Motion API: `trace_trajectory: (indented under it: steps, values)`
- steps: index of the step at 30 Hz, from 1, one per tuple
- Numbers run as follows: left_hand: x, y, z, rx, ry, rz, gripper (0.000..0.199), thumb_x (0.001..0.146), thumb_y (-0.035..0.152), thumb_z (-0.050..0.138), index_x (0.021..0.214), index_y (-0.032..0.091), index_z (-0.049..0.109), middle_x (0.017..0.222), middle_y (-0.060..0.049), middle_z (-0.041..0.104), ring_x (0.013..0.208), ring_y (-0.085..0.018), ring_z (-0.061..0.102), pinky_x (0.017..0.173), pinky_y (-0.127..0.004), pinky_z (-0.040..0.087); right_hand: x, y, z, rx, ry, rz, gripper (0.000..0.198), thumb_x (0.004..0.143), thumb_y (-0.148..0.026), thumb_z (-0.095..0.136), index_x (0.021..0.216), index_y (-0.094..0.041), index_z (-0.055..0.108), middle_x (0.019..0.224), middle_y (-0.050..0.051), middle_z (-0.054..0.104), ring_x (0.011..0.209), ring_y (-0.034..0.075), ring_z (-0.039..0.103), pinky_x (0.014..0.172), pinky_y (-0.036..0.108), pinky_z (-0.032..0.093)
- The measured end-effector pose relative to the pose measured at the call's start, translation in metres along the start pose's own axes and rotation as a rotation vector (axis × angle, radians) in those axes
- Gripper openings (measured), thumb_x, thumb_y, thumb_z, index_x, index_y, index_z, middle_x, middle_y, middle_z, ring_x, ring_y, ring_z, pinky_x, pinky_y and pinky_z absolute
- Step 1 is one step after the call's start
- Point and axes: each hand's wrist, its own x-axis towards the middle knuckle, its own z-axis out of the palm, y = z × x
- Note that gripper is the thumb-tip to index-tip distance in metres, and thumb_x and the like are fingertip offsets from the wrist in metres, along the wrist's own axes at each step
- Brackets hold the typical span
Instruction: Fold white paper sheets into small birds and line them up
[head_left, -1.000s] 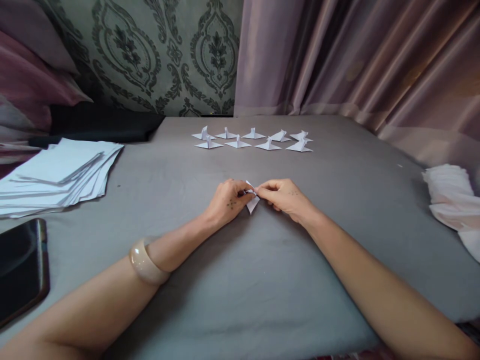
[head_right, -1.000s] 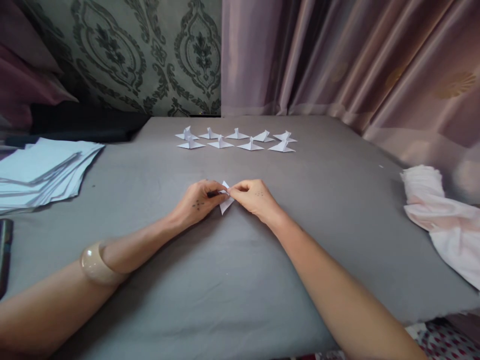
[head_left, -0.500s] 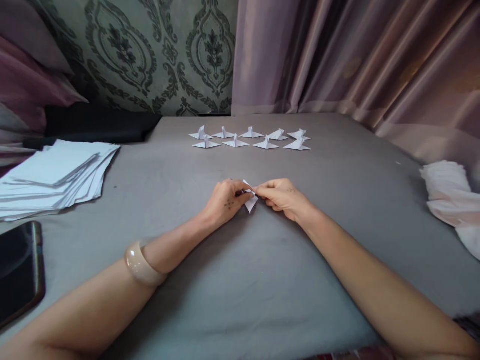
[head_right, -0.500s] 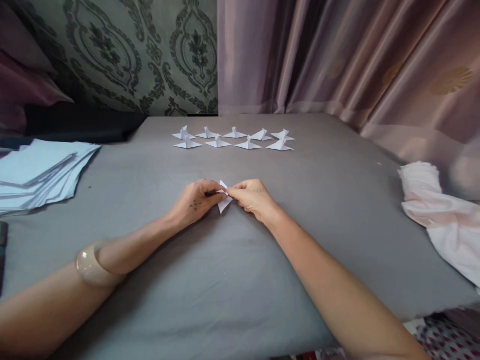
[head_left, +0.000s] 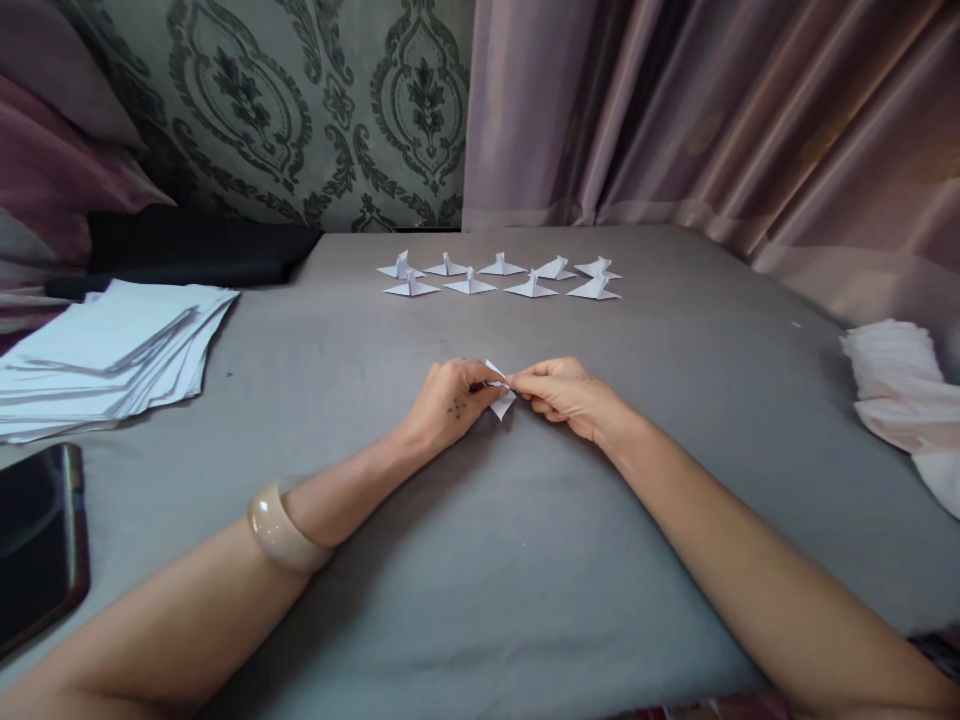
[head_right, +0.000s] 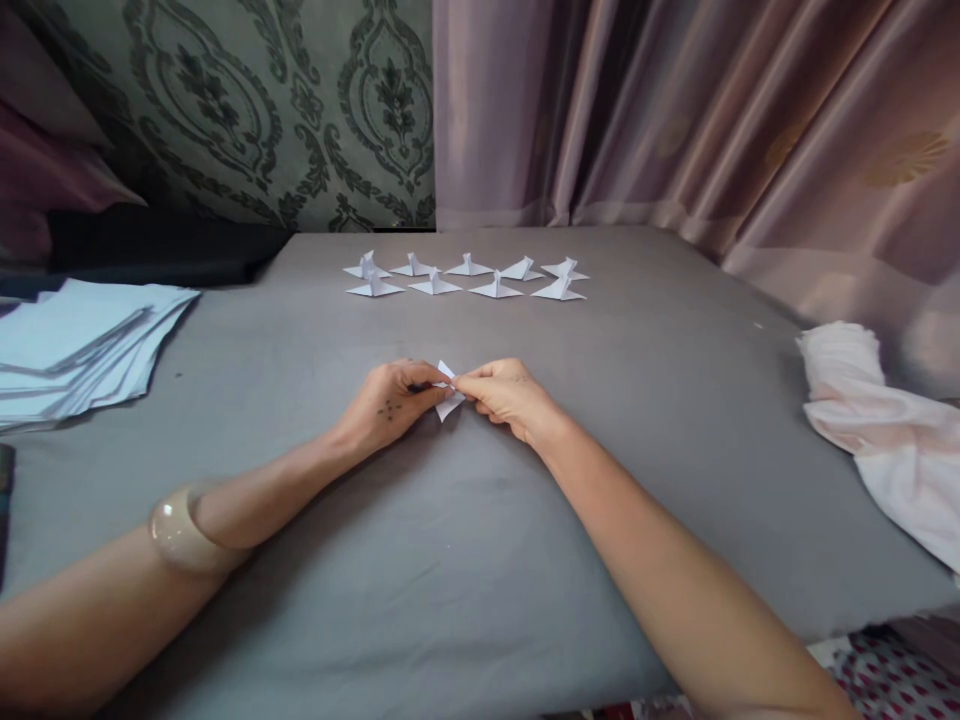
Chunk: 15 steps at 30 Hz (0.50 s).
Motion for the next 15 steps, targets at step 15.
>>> trace_trajectory:
  steps: [15]
  values:
    - [-0.0002, -0.003, 0.0018, -0.021, 0.014, -0.039, 0.017, 0.083, 0.023, 0.058, 0.083, 0.02, 0.075, 0.079, -0.001, 0.073, 0.073, -0.014, 0.063, 0.066, -0.022, 0.043, 0.0011, -0.0001, -0.0018, -0.005, 0.007, -0.011, 0.016, 0.065, -0.02, 0.068, 0.059, -0.016, 0.054, 0.051, -0.005, 0.044, 0.04, 0.002, 0.029, 0.034, 0.017, 0.013]
